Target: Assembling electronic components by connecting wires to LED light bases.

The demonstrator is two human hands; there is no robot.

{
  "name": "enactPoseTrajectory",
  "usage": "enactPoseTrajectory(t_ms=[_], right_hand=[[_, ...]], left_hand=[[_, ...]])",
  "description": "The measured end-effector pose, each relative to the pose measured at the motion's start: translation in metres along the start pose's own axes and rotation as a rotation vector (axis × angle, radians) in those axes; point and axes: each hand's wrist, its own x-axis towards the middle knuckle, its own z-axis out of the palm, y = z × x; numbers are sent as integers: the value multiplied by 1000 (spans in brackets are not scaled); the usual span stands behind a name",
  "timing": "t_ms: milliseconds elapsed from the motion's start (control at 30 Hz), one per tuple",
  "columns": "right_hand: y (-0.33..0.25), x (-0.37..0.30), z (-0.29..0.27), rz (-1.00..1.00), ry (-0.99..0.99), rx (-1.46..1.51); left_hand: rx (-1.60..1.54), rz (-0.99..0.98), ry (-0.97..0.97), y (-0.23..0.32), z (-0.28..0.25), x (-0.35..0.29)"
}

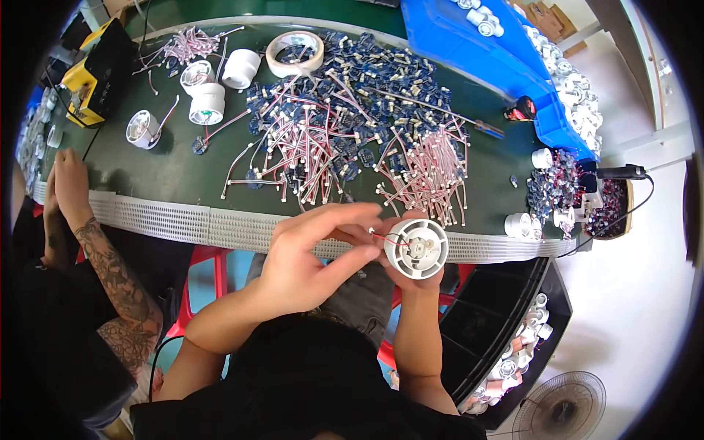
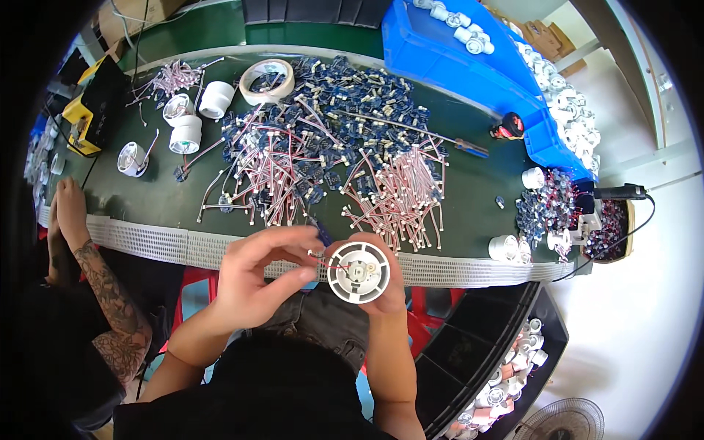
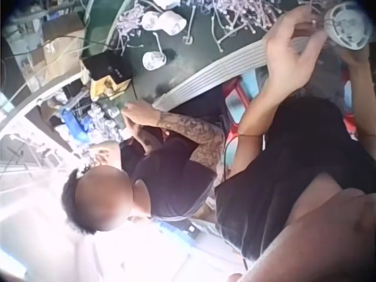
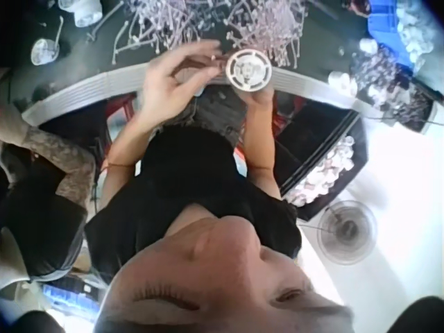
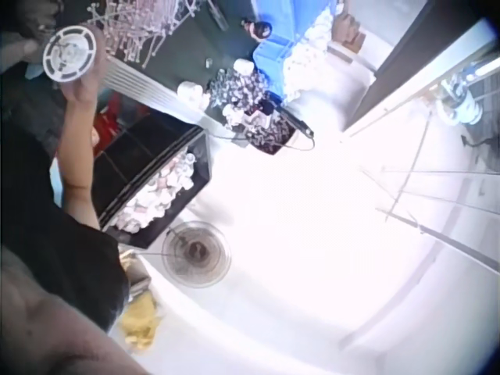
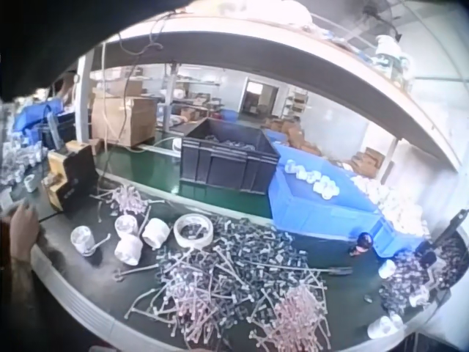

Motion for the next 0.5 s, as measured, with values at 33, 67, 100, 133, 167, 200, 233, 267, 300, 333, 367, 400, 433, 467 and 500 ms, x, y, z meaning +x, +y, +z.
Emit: enactPoseTrajectory(t_ms=[33,67,100,133,167,200,233,267,300,333,367,400,433,467,500], right_hand=[[3,0,3,-20,31,34],[1,-1,2,7,44,3],[3,-1,1,3,40,-27],[5,-1,-1,-1,37,-56],[5,-1,-3,29,37,-73],[6,-2,-3,53,94,-130],[7,-2,-1,79,150,-185],[5,2,11,52,143,-317],[2,2,16,114,225,-487],[-7,0,20,176,300,-656],[-14,0,34,212,366,-877],[-16,-5,44,60,348,-1022],[-14,-9,49,-89,388,-1135],[-14,-12,50,-170,327,-1249],[-15,-11,55,-255,271,-1360]], left_hand=[[19,25,-44,0,0,1],[17,21,18,1,2,3],[19,17,19,1,1,3],[10,43,47,0,-1,2],[3,69,81,-1,-1,2],[8,65,87,-2,-2,1],[-3,61,96,-2,-3,1],[-6,57,112,-1,-5,1],[32,67,86,-4,-6,3],[34,21,50,-6,-5,2],[40,-23,21,-8,-5,3],[101,1,-44,-12,-5,5],[97,0,-51,-15,-4,3],[89,0,-66,-20,-2,0],[79,-6,-60,-24,2,-3]])
